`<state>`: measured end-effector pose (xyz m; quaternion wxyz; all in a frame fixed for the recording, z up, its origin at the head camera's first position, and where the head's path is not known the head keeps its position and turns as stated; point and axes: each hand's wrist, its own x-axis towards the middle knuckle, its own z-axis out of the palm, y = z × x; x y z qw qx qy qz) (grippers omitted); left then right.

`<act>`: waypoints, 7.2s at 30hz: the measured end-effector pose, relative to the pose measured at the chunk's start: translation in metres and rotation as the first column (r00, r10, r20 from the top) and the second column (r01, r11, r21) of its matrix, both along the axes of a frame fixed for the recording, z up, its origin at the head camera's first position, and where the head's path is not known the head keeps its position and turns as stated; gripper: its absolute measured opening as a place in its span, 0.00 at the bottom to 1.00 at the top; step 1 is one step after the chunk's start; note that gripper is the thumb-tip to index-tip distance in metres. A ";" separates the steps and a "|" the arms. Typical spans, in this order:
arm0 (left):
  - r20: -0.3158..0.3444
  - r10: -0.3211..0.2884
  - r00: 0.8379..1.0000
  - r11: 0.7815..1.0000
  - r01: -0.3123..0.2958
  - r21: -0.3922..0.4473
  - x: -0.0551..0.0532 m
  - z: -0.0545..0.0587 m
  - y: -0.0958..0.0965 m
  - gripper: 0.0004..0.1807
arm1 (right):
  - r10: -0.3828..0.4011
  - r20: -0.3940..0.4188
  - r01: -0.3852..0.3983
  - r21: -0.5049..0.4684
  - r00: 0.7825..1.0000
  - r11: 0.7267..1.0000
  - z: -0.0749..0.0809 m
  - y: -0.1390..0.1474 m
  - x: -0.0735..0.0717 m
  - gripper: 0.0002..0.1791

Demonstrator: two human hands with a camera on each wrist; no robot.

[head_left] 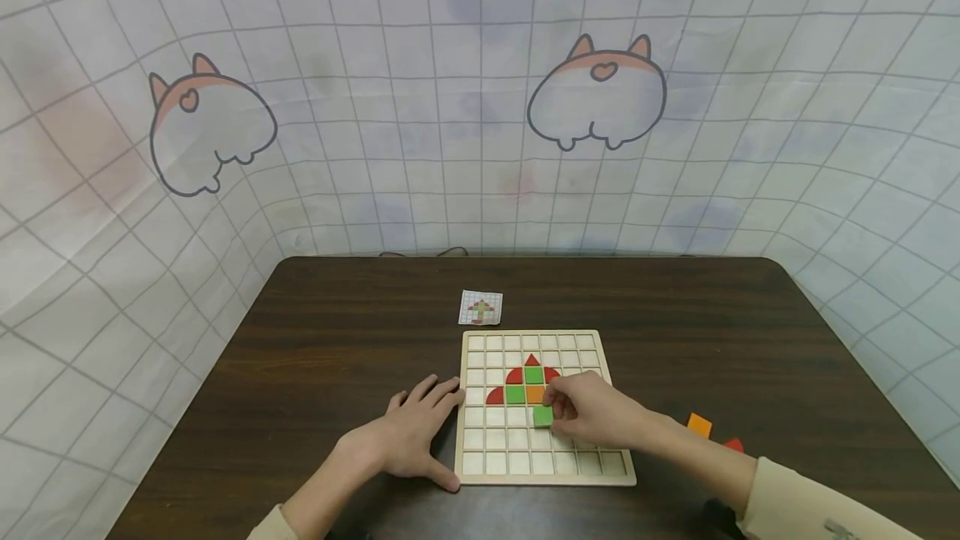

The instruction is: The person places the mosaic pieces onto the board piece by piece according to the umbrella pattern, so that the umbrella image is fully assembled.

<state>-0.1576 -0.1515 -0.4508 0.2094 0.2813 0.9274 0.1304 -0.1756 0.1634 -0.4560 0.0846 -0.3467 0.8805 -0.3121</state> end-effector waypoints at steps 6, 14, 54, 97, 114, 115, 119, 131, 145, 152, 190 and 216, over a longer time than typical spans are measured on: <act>0.001 -0.001 1.000 1.000 0.001 -0.002 0.000 0.000 -0.001 0.63 | -0.007 -0.019 0.008 0.040 1.000 0.999 -0.001 -0.006 0.000 0.09; -0.005 -0.007 1.000 1.000 0.007 0.001 0.000 -0.001 -0.001 0.63 | -0.017 -0.084 0.022 0.063 0.996 0.998 -0.001 -0.012 0.001 0.08; -0.003 -0.004 1.000 1.000 0.004 0.001 0.000 -0.001 0.000 0.63 | -0.085 0.147 0.081 0.028 0.986 0.996 0.027 0.091 -0.004 0.08; -0.025 -0.005 1.000 1.000 0.005 0.020 0.003 0.000 -0.001 0.62 | -0.285 0.226 0.260 0.134 0.932 0.956 -0.007 0.195 0.021 0.17; -0.003 -0.001 1.000 1.000 0.001 0.002 0.000 -0.001 0.000 0.62 | -0.290 0.203 0.266 0.140 0.935 0.954 -0.008 0.194 0.022 0.16; -0.003 -0.001 1.000 1.000 0.001 0.000 0.000 -0.001 0.000 0.62 | -0.292 0.200 0.266 0.144 0.935 0.953 -0.008 0.193 0.021 0.16; -0.005 0.000 1.000 1.000 0.000 -0.003 0.001 -0.001 0.000 0.62 | -0.296 0.176 0.268 0.168 0.939 0.949 -0.008 0.192 0.020 0.16; -0.003 0.003 1.000 1.000 -0.003 0.001 0.001 0.000 0.001 0.62 | -0.346 0.122 0.328 0.151 0.930 0.933 -0.003 0.176 0.019 0.14; -0.010 0.003 1.000 1.000 -0.003 -0.007 0.001 0.000 0.000 0.62 | -0.275 0.114 0.268 0.072 0.955 0.961 0.007 0.134 0.008 0.13; -0.007 0.001 1.000 1.000 -0.001 -0.008 0.001 0.000 0.001 0.63 | -0.230 0.116 0.224 0.060 0.966 0.973 0.008 0.113 0.003 0.12; -0.001 0.001 1.000 1.000 -0.001 -0.015 0.000 0.000 0.001 0.63 | 0.004 0.054 -0.007 0.065 0.999 0.998 0.007 0.012 0.003 0.10; -0.007 -0.004 1.000 1.000 0.004 0.001 0.001 0.000 0.001 0.62 | 0.038 0.042 -0.042 0.101 0.998 0.994 -0.001 -0.007 0.010 0.12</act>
